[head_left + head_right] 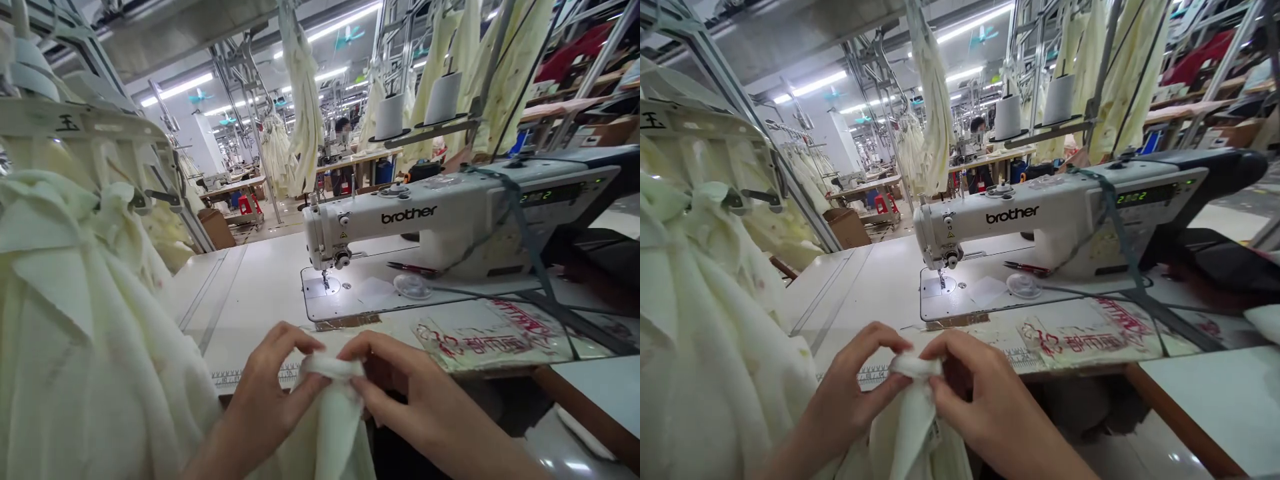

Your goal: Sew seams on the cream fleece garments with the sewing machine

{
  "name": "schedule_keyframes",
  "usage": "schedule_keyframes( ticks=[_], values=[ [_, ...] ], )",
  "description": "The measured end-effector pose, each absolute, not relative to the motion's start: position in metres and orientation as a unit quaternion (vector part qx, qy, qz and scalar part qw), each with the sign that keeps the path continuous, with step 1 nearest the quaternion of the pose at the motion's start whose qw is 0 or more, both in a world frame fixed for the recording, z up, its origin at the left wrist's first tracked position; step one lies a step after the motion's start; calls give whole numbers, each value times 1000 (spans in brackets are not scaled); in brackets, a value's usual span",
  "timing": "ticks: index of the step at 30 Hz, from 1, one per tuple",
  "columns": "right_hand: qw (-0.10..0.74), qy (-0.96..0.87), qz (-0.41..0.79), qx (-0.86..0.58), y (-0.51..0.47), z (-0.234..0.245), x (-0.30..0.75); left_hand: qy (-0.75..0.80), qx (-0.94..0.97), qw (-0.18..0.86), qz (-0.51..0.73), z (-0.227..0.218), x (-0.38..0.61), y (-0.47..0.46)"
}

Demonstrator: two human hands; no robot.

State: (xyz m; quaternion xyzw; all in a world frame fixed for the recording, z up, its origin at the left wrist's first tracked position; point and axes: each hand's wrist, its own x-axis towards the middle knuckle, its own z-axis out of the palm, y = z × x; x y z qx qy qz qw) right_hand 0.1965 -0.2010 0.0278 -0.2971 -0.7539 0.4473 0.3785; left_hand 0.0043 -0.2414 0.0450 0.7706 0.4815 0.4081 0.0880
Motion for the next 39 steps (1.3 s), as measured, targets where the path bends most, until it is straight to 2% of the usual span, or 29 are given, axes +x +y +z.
schedule_keyframes(
  ticks=[2,3,6,8,13,16,19,22,23,26,27,30,33,37,39],
  values=[
    [377,-684,544,-307,-201,30,190,505,716,24,481,32,10,-248],
    [378,-648,590,-299,-202,31,186,520,688,28,506,26,14,-253],
    [375,-607,664,-224,-205,37,176,590,608,138,514,14,21,-260],
    [386,-642,633,-195,-205,39,174,607,561,217,519,16,15,-259],
    [450,-753,394,-275,-193,30,174,535,541,424,492,44,-26,-255],
    [399,-770,428,-253,-193,24,160,501,506,489,504,56,-40,-257],
    [356,-769,490,-205,-204,29,139,494,490,505,510,68,-47,-251],
    [354,-744,540,-169,-215,39,121,528,532,467,469,80,-55,-241],
    [366,-731,549,-175,-217,42,117,552,558,402,470,83,-57,-240],
    [391,-682,583,-204,-215,45,108,609,575,120,533,77,-58,-249],
    [393,-664,603,-204,-214,44,105,607,566,70,553,69,-55,-255],
    [392,-612,664,-177,-207,37,96,591,590,78,545,32,-44,-271],
    [388,-632,651,-162,-195,32,96,631,609,75,474,-1,-33,-275],
    [421,-752,470,-189,-166,40,120,638,614,131,446,-9,-34,-275],
    [382,-809,408,-180,-150,48,136,630,621,173,434,0,-39,-277]
  ],
)
